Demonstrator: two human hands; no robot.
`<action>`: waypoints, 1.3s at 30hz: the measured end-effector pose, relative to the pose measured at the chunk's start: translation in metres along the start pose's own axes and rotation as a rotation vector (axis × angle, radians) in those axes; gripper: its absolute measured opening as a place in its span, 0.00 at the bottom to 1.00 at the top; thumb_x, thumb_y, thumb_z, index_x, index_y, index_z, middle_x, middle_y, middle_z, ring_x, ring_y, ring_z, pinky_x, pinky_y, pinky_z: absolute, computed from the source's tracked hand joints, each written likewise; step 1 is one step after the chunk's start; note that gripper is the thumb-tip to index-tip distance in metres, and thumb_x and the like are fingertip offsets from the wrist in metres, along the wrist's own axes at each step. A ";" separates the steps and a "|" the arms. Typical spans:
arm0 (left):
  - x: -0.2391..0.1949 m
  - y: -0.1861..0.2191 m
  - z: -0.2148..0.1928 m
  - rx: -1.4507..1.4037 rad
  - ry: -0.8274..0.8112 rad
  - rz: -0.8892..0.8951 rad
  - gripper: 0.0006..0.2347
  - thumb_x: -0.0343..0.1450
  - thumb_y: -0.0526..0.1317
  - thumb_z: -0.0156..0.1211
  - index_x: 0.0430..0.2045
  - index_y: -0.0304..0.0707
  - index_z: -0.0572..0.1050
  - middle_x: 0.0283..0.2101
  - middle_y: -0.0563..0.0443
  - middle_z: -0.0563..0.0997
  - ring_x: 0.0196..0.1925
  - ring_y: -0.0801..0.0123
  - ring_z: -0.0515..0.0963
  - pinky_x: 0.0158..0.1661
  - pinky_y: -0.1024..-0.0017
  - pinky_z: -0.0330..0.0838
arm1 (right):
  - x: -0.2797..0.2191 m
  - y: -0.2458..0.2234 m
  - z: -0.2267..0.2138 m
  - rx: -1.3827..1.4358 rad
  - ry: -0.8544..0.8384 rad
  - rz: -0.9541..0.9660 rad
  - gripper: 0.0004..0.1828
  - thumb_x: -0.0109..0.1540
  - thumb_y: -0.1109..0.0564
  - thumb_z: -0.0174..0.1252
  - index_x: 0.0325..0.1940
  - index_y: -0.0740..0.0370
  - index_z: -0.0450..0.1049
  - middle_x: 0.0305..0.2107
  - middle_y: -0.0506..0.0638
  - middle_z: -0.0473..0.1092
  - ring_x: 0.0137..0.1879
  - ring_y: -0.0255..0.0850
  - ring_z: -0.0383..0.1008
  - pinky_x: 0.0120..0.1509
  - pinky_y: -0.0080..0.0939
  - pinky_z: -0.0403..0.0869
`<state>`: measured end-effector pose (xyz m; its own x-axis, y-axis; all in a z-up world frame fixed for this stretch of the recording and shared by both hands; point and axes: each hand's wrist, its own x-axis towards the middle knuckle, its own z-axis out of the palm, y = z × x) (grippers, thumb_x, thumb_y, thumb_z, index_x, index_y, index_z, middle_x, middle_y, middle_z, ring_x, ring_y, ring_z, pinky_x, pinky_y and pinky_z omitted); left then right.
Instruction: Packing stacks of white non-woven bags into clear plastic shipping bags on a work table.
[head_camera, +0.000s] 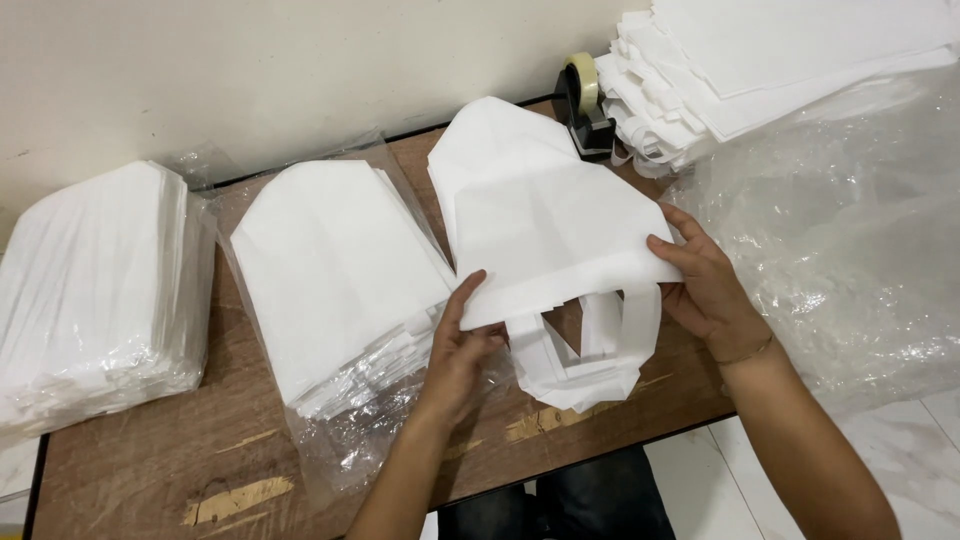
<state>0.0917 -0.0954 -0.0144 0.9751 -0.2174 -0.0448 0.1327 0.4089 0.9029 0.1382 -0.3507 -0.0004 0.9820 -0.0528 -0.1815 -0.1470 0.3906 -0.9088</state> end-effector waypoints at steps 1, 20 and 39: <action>-0.003 0.008 0.005 0.120 -0.037 0.037 0.30 0.54 0.27 0.48 0.54 0.39 0.54 0.50 0.36 0.60 0.42 0.58 0.70 0.41 0.69 0.69 | -0.002 0.002 -0.001 -0.022 -0.001 -0.041 0.30 0.55 0.60 0.49 0.60 0.56 0.48 0.40 0.55 0.64 0.40 0.42 0.69 0.44 0.42 0.72; 0.004 -0.018 0.014 0.340 0.147 0.138 0.17 0.58 0.28 0.56 0.41 0.31 0.70 0.18 0.40 0.76 0.19 0.73 0.71 0.21 0.78 0.68 | -0.050 0.008 0.004 -0.725 0.171 -0.479 0.28 0.46 0.76 0.42 0.48 0.63 0.66 0.43 0.63 0.64 0.51 0.50 0.62 0.55 0.54 0.60; -0.029 -0.064 0.047 0.122 -0.038 -0.165 0.20 0.56 0.36 0.61 0.42 0.33 0.69 0.43 0.48 0.74 0.44 0.76 0.72 0.46 0.82 0.66 | -0.074 0.041 0.065 0.499 0.459 0.160 0.22 0.55 0.49 0.44 0.49 0.61 0.63 0.39 0.51 0.65 0.45 0.44 0.65 0.50 0.43 0.65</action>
<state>0.0470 -0.1573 -0.0512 0.9342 -0.3068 -0.1823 0.2651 0.2549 0.9299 0.0667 -0.2713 0.0000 0.7871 -0.2997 -0.5391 -0.1054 0.7958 -0.5963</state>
